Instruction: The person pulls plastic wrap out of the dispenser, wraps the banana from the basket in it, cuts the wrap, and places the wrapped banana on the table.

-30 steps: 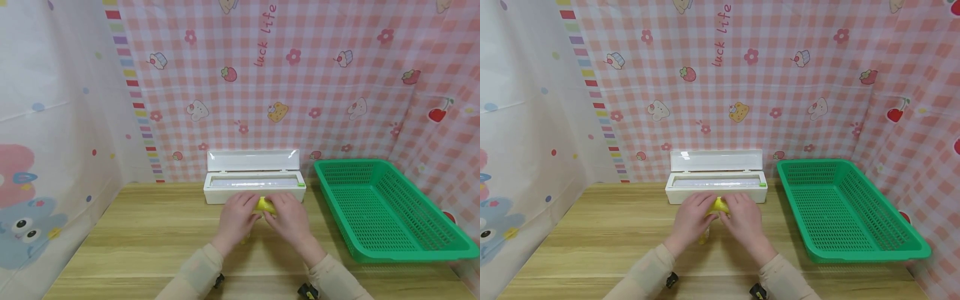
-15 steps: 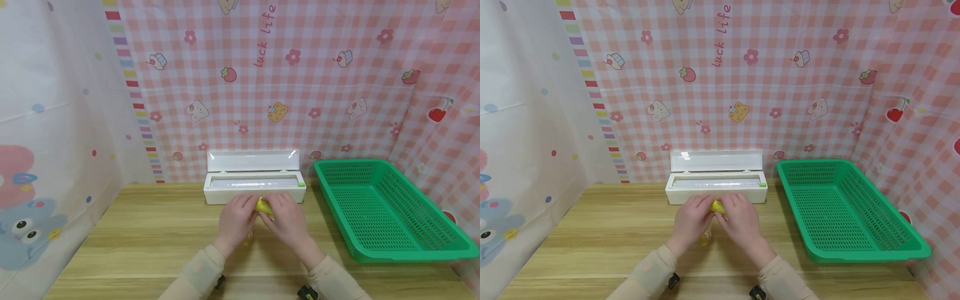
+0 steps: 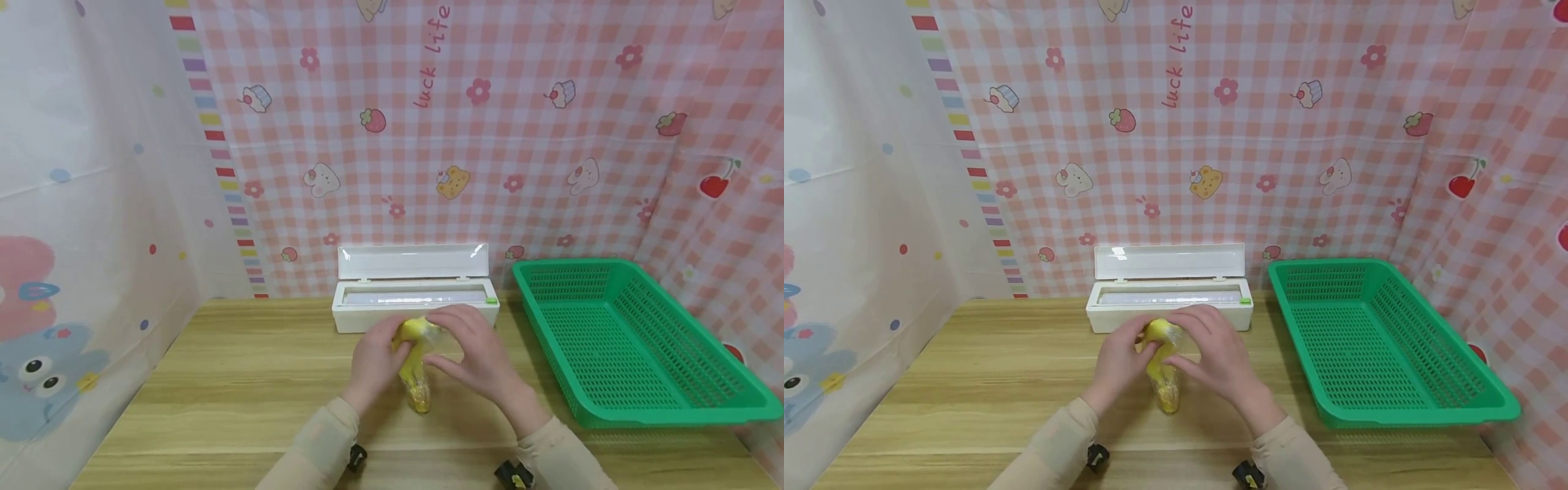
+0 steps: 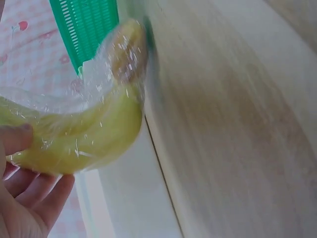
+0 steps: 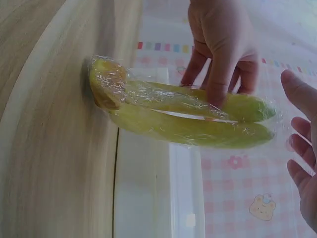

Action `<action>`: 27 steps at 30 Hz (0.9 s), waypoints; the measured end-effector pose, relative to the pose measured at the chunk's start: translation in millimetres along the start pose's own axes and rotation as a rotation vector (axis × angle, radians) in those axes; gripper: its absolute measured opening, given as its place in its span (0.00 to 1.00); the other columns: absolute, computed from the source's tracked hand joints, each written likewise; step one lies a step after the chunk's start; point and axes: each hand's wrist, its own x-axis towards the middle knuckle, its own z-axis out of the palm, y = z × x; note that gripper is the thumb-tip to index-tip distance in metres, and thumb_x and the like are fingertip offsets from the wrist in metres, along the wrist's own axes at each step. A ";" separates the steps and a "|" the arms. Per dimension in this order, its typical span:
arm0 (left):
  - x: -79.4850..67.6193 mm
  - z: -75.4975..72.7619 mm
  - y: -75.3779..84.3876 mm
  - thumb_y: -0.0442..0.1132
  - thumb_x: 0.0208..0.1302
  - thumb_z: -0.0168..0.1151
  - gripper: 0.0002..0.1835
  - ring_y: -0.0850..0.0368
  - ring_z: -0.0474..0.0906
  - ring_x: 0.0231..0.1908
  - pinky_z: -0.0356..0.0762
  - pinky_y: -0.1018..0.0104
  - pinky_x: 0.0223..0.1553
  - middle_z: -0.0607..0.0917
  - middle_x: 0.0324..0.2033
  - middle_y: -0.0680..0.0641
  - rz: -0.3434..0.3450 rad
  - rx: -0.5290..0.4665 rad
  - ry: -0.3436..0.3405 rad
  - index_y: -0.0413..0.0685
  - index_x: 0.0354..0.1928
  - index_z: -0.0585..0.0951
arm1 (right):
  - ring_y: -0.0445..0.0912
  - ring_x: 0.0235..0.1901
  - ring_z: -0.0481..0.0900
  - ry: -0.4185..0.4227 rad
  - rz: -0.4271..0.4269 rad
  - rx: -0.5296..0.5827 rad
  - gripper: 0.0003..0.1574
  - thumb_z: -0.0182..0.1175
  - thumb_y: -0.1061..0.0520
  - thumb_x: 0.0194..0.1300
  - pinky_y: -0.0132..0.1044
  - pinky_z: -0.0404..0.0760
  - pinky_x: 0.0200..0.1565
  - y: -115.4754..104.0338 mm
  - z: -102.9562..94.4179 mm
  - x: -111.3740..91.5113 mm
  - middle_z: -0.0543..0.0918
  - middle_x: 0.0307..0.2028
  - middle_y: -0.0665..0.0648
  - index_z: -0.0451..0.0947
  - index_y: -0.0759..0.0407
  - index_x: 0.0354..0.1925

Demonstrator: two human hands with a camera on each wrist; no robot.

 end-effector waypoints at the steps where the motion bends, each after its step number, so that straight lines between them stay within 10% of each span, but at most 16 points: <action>1: 0.1 -0.1 -0.7 0.31 0.54 0.74 0.19 0.49 0.84 0.43 0.84 0.58 0.46 0.87 0.43 0.44 -0.034 -0.037 -0.019 0.41 0.48 0.81 | 0.55 0.54 0.76 0.003 -0.002 -0.002 0.42 0.79 0.54 0.43 0.45 0.72 0.61 0.9 -0.8 -0.4 0.81 0.53 0.60 0.76 0.65 0.56; 10: 1.1 -1.5 -3.3 0.26 0.58 0.68 0.20 0.47 0.82 0.48 0.84 0.57 0.47 0.84 0.48 0.42 -0.201 -0.202 -0.152 0.40 0.52 0.77 | 0.55 0.53 0.76 0.010 0.023 -0.009 0.38 0.78 0.57 0.44 0.43 0.71 0.60 9.9 -5.5 -6.8 0.81 0.52 0.59 0.77 0.64 0.54; 27: 0.7 3.4 -1.2 0.22 0.57 0.65 0.20 0.47 0.82 0.48 0.83 0.59 0.48 0.84 0.47 0.43 -0.196 -0.249 -0.207 0.40 0.51 0.76 | 0.50 0.46 0.80 -0.026 -0.067 -0.066 0.22 0.76 0.64 0.48 0.43 0.80 0.52 10.3 1.5 -4.4 0.84 0.43 0.55 0.81 0.59 0.43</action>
